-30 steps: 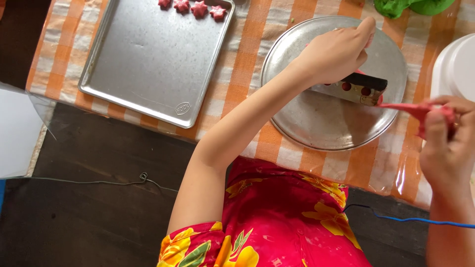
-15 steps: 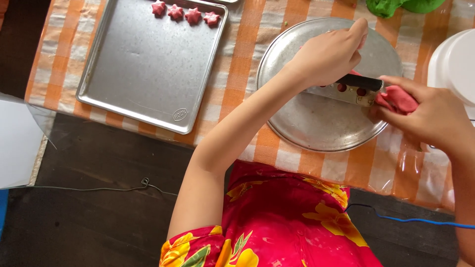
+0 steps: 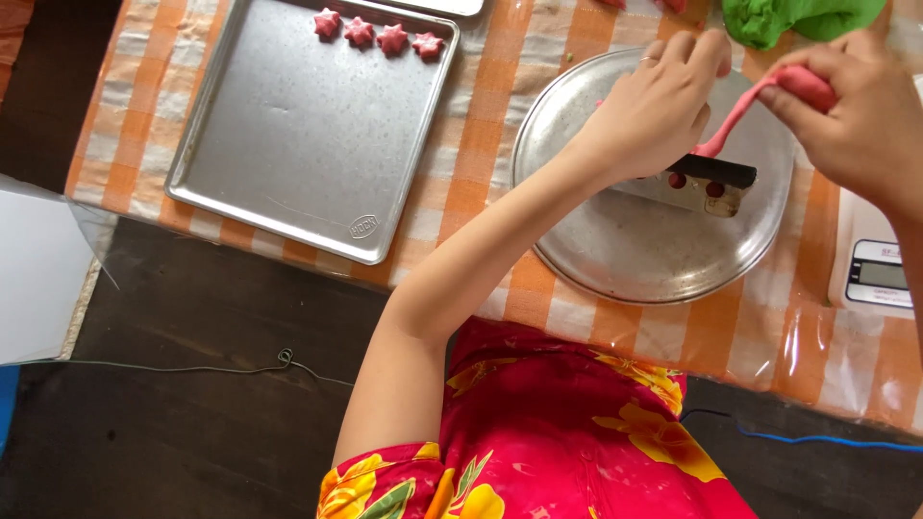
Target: Rolling out pink dough with a rolling pin and using a star-shaped cutter to create cookies, then placing them on a baking tray.
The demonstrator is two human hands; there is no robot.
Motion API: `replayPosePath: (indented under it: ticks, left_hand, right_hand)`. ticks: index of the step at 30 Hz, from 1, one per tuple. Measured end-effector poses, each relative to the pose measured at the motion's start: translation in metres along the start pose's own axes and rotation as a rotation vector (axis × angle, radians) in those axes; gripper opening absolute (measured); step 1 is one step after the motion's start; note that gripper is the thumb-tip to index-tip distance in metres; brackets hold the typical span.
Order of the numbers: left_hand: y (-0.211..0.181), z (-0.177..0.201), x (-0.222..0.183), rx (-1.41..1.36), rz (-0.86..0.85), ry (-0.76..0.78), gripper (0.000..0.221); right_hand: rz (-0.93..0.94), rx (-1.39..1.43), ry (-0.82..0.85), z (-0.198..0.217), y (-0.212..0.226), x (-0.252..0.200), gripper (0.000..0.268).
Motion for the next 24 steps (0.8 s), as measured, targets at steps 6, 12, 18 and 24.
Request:
replayPosePath:
  ticks: [6, 12, 18, 24]
  left_hand:
    - [0.025, 0.006, -0.003, -0.346, 0.242, -0.118, 0.046]
    - [0.027, 0.001, -0.007, -0.155, 0.301, -0.127, 0.064]
    - [0.026, 0.006, -0.006, -0.057, 0.338, -0.143, 0.093]
    - [0.022, 0.011, -0.005, -0.092, 0.339, -0.152, 0.069]
  right_hand:
    - [-0.315, 0.699, 0.022, -0.005, 0.055, 0.043, 0.015]
    - [-0.607, 0.925, -0.004, -0.032, 0.03, 0.05, 0.009]
    - [-0.826, 1.11, -0.157, -0.014, 0.023, 0.05, 0.004]
    - [-0.459, 0.509, 0.331, -0.022, 0.042, 0.054, 0.051]
Point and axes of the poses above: each hand's wrist, its own x-axis towards the middle knuckle, its own z-axis out of the back of the hand, y = z × x, the point moved 8 cm from there along x, towards the middle knuckle, and after that the axes turned 10 degrees about -y, right-handed, at the moved point
